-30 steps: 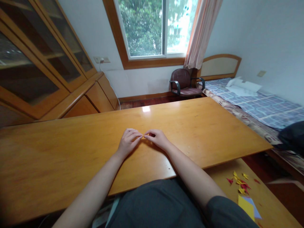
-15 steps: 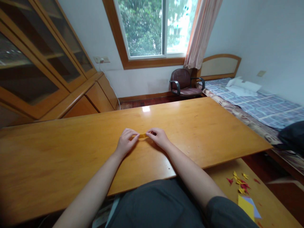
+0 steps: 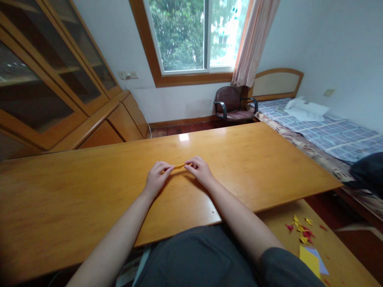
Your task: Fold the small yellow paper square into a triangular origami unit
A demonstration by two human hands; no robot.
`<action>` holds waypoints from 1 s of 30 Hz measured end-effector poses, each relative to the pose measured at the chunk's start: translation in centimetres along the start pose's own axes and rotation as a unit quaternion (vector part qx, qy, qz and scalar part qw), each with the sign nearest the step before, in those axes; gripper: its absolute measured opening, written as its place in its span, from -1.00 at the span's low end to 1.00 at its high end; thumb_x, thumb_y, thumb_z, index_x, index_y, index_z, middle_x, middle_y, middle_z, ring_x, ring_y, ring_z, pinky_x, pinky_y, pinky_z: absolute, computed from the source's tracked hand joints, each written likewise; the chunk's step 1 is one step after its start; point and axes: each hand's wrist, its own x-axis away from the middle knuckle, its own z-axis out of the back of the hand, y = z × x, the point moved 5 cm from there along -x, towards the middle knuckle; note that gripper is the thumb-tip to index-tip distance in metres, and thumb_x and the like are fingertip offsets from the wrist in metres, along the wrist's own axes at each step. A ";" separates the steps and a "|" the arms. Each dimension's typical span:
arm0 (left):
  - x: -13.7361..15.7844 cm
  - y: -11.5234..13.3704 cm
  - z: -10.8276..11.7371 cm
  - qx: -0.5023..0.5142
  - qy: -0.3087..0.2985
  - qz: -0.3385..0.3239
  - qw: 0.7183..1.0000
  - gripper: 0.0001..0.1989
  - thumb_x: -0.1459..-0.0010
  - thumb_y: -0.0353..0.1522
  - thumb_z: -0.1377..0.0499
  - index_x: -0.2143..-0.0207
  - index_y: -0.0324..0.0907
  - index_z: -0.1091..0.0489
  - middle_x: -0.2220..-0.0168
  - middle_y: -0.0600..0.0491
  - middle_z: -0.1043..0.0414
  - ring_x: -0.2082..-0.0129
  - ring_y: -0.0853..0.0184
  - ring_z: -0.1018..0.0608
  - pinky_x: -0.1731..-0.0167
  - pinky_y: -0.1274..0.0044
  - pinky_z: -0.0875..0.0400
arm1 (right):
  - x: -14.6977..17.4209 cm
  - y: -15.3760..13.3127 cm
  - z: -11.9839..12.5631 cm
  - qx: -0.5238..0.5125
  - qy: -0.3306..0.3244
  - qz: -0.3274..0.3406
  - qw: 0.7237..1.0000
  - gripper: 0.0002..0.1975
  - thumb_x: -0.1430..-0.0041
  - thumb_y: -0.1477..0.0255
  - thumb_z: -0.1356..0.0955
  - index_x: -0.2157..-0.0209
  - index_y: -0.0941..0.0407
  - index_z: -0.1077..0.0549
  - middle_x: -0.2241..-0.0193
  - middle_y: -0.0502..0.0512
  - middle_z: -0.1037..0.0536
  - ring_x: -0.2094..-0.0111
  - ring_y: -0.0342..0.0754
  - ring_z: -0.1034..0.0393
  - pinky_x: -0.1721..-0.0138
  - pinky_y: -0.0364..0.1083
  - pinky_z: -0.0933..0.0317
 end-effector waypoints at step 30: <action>0.0 0.2 -0.2 0.020 -0.009 0.009 1.000 -0.83 -0.23 -0.28 -0.18 0.29 -0.15 -0.54 0.34 0.03 -0.51 0.32 0.36 -0.52 0.25 0.52 -0.40 | 0.2 0.2 -0.3 -0.027 -0.003 0.023 0.999 -0.86 -0.11 0.44 -0.40 0.25 0.11 -0.52 0.29 0.07 -0.48 0.27 -0.11 -0.43 0.18 -0.09 -0.36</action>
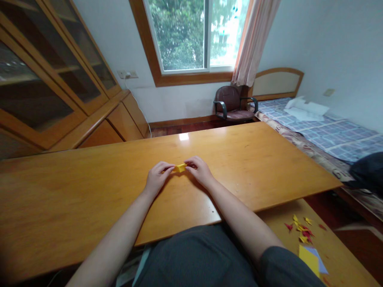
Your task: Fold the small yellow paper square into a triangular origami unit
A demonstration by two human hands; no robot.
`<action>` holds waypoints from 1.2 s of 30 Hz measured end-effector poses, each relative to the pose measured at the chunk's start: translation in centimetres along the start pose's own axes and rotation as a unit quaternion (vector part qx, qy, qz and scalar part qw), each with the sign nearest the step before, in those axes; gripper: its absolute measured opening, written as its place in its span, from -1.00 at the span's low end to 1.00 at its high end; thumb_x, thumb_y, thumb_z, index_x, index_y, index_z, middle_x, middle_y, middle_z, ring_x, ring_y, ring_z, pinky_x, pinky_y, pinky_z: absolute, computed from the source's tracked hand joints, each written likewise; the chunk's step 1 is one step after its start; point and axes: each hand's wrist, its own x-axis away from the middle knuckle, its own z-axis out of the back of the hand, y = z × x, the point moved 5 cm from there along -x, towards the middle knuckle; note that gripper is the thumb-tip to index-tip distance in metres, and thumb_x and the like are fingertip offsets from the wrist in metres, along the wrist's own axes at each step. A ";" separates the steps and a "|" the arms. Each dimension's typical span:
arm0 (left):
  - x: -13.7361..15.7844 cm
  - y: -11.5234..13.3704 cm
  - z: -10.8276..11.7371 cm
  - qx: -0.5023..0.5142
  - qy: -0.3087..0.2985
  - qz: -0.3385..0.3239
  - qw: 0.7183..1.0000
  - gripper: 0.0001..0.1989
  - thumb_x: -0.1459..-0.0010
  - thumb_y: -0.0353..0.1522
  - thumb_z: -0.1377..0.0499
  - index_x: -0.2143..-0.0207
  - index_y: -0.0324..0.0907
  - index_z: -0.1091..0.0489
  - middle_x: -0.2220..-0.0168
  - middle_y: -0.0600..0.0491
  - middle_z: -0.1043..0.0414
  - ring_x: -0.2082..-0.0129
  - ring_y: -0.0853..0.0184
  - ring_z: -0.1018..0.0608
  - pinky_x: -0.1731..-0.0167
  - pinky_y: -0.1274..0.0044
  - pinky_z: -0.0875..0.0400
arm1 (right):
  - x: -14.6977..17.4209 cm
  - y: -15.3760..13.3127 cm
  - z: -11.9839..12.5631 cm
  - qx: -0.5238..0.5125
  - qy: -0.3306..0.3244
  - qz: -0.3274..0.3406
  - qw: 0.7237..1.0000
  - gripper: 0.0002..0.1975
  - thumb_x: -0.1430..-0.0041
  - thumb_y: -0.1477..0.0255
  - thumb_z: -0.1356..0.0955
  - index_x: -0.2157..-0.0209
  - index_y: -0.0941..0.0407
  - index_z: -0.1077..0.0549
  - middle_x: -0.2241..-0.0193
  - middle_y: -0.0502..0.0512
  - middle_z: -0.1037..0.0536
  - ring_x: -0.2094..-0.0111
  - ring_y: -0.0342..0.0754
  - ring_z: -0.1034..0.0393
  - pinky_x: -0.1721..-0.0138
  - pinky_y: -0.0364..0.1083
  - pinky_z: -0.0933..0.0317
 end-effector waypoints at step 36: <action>0.3 0.3 -0.4 -0.002 -0.037 -0.022 0.999 -0.87 -0.23 -0.32 -0.17 0.30 -0.14 -0.51 0.33 0.05 -0.51 0.29 0.36 -0.52 0.23 0.52 -0.40 | 0.2 -0.9 -0.8 0.104 -0.029 0.071 0.992 -0.92 -0.18 0.41 -0.39 0.37 0.11 -0.53 0.39 0.06 -0.51 0.33 -0.10 -0.41 0.27 -0.13 -0.30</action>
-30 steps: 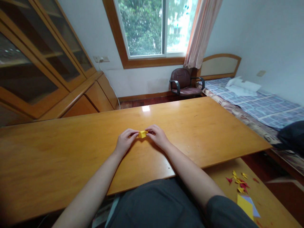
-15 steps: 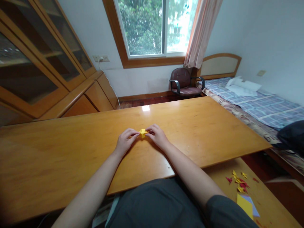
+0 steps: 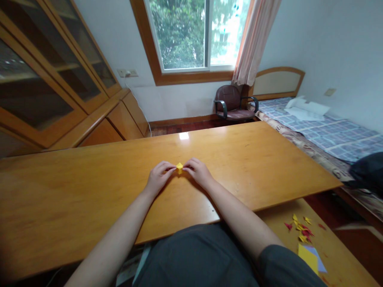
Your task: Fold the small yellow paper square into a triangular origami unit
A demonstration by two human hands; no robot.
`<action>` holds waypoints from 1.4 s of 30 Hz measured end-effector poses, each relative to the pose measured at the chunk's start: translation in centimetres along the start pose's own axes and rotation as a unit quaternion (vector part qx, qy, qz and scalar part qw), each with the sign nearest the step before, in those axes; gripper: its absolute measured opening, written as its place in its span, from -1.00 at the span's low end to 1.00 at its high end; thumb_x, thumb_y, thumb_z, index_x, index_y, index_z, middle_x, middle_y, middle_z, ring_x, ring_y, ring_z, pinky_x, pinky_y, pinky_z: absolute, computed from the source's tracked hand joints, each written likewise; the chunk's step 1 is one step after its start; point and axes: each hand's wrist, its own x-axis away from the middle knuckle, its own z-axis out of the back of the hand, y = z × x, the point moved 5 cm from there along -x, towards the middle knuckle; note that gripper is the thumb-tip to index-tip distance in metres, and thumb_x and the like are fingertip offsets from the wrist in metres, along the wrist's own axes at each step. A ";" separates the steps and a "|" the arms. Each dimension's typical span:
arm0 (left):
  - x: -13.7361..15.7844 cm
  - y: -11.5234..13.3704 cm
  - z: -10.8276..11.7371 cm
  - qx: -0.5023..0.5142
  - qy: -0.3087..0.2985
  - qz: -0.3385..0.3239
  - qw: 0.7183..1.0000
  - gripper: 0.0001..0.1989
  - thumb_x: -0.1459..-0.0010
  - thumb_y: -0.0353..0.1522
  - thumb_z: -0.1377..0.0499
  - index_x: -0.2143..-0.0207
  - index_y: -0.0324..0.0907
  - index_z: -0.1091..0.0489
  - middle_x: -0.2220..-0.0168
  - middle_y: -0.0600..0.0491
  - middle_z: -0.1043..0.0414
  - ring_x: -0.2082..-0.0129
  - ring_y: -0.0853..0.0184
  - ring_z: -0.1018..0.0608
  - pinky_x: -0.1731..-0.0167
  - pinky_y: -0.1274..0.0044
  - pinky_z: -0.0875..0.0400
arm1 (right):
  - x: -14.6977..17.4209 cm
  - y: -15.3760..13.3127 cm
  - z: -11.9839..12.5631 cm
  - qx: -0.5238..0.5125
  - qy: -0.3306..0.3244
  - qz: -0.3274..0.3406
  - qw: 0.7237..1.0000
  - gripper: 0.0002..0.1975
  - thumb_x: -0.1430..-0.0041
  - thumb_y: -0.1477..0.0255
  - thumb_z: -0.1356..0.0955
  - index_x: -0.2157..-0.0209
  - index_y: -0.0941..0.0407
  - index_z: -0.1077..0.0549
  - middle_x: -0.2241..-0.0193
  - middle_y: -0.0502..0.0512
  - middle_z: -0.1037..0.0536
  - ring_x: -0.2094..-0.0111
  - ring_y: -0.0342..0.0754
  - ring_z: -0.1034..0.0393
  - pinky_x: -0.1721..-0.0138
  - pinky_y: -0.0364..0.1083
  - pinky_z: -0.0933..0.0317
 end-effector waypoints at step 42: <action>0.2 0.5 -0.7 -0.081 -0.047 -0.046 0.994 -0.85 -0.26 -0.30 -0.13 0.26 -0.11 -0.48 0.33 0.03 -0.51 0.30 0.33 -0.52 0.22 0.50 -0.40 | 0.7 -1.0 -0.3 0.079 -0.033 0.035 0.996 -0.83 -0.28 0.35 -0.31 0.28 0.05 -0.54 0.34 0.10 -0.54 0.30 -0.10 -0.43 0.23 -0.15 -0.30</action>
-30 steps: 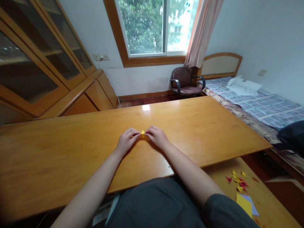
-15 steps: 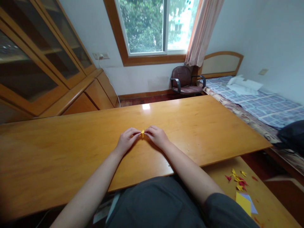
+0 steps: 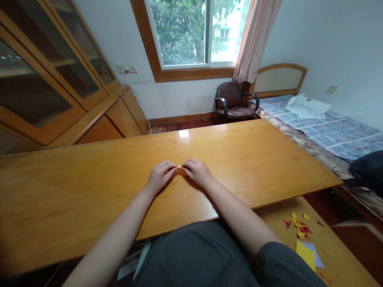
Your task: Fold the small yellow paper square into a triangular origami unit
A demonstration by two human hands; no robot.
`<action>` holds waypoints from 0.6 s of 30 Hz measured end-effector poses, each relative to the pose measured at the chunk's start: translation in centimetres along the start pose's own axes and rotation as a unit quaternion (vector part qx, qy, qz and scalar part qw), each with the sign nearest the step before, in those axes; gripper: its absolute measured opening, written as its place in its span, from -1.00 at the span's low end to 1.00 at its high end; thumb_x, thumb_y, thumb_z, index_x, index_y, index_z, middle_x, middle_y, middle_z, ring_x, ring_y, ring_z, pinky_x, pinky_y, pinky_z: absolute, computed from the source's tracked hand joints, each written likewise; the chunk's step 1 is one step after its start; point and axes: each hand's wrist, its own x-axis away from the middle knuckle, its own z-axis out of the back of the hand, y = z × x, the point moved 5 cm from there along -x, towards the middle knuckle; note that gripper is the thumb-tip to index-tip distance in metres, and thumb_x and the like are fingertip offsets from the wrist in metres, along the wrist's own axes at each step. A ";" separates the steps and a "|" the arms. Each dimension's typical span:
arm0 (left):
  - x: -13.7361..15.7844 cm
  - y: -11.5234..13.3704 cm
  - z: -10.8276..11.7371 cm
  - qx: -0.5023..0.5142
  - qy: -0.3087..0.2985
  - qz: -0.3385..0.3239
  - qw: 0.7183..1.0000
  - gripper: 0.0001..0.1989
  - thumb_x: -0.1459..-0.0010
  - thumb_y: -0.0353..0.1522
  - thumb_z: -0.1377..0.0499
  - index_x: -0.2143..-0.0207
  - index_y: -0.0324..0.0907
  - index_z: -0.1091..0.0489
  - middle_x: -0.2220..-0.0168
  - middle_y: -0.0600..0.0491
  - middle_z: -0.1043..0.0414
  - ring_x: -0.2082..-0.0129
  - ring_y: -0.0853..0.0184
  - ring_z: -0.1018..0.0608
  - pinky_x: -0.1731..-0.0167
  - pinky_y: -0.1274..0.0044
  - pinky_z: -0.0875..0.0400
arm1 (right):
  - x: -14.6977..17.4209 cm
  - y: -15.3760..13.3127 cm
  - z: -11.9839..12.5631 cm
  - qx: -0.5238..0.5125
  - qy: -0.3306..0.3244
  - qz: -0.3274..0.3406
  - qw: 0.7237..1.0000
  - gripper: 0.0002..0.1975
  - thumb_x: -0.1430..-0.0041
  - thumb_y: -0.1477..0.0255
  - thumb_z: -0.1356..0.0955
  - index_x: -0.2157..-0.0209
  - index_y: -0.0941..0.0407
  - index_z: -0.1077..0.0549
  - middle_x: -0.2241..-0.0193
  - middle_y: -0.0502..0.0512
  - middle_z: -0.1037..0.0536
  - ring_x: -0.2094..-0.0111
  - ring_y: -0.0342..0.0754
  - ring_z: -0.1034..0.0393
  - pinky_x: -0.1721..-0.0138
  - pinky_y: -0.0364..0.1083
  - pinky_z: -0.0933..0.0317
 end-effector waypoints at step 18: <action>0.0 0.1 0.0 -0.004 0.006 -0.009 1.000 -0.83 -0.27 -0.29 -0.11 0.27 -0.12 -0.48 0.34 0.02 -0.51 0.30 0.33 -0.52 0.21 0.49 -0.42 | 0.0 -0.2 0.0 -0.005 0.003 0.005 1.000 -0.85 -0.26 0.36 -0.32 0.28 0.06 -0.54 0.34 0.11 -0.54 0.32 -0.10 -0.42 0.24 -0.15 -0.28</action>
